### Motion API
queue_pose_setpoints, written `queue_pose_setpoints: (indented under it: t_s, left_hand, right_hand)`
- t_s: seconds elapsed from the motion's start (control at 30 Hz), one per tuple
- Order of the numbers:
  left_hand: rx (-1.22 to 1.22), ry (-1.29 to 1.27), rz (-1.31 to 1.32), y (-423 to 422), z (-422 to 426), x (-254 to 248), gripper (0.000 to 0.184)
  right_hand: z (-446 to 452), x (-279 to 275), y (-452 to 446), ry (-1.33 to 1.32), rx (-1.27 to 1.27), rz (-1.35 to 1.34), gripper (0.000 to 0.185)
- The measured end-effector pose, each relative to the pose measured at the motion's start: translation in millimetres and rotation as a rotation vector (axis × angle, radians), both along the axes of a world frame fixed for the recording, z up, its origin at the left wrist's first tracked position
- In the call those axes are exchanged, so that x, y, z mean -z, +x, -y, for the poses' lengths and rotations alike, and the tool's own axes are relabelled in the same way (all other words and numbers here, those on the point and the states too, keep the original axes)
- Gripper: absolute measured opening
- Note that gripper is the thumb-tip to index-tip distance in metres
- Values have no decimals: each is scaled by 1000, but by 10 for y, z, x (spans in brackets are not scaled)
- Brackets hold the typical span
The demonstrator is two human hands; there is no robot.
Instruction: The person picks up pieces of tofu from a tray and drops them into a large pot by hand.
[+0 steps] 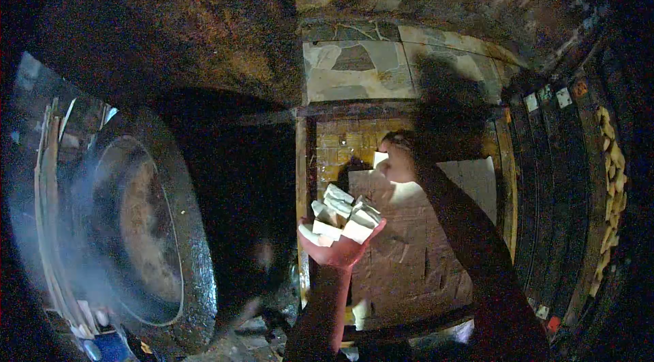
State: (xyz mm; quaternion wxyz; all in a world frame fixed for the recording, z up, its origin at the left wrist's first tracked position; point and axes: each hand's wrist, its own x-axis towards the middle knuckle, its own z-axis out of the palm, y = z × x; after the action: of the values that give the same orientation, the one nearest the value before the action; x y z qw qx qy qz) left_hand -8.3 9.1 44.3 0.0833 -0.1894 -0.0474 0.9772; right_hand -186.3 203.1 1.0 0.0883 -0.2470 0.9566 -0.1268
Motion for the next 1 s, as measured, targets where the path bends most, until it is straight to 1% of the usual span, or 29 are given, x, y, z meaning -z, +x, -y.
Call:
queue_pose_setpoints:
  t_s: [0.03,0.1,0.13,0.2,0.23,0.3,0.33,0.4,0.43,0.47,0.5,0.53,0.57,0.6,0.63,0.67,0.7,0.73,0.77,0.8,0.83,0.87,0.9,0.93,0.97,1.0]
  left_hand:
    - [-33,17,58,22,2,2,79]
    - [-16,8,36,60,25,121,78]
    - [-10,-2,11,81,24,171,77]
    - [5,-20,-17,82,30,174,74]
    - [9,-24,-25,97,31,167,73]
    - [14,-37,-40,111,40,167,71]
    - [17,-43,-47,131,50,174,69]
    - [24,-70,-83,140,70,156,67]
    - [26,-76,-99,145,79,144,66]
    - [25,-79,-127,143,85,111,65]
    - [17,-10,-116,113,77,56,57]
    - [59,64,-153,85,104,163,69]
    - [59,68,-154,81,90,286,69]
    - [-9,-257,-195,96,60,406,68]
    - [-36,-183,-246,54,30,419,64]
    - [-58,-108,-297,10,-1,431,61]
    - [-51,-103,-298,28,-41,461,61]
    - [-119,-671,-146,37,-86,431,58]
    - [-145,-721,-151,42,-111,389,56]
    - [-172,-771,-155,19,-138,254,54]
    - [-34,-501,-238,-17,-78,176,54]
    - [124,-248,-275,-54,-18,97,54]
    - [396,-199,-234,-105,90,175,54]
    - [407,-199,-229,-60,57,149,54]
    - [242,-95,-135,-39,-10,-34,56]
    - [167,-42,-86,-21,-41,-74,56]
  right_hand:
    - [7,-28,29,-1,2,2,35]
    - [6,-85,83,-98,-56,-101,39]
    - [12,-108,78,-98,-54,-102,39]
    - [99,-223,38,-24,72,199,40]
    - [103,-232,38,-25,72,200,40]
    - [119,-226,58,-145,36,139,45]
    - [94,-132,85,-146,36,144,45]
    - [65,-18,134,-395,85,47,47]
    - [12,17,205,-396,86,48,47]
    - [3,-198,359,-632,100,101,46]
    - [0,-437,530,-866,111,153,46]
    - [14,-627,726,-904,105,256,46]
    - [38,-835,943,-939,100,359,45]
    - [126,-1173,1159,-878,88,385,44]
    - [241,-1401,1352,-817,81,413,44]
    - [306,-1415,1501,-814,91,411,44]
    - [360,-1419,1631,-703,139,303,43]
    - [423,-1418,1732,-590,185,194,41]
    - [481,-1400,1791,-589,191,188,41]
    - [523,-1363,1828,-668,219,164,39]
    - [568,-1324,1878,-745,248,142,36]
    - [596,-1279,1908,-749,249,127,34]
    - [616,-1267,1909,-752,259,124,34]
    - [643,-1282,1897,-666,211,-28,33]
    - [667,-1295,1900,-573,163,-180,32]
    - [699,-1190,1968,-530,250,-186,30]
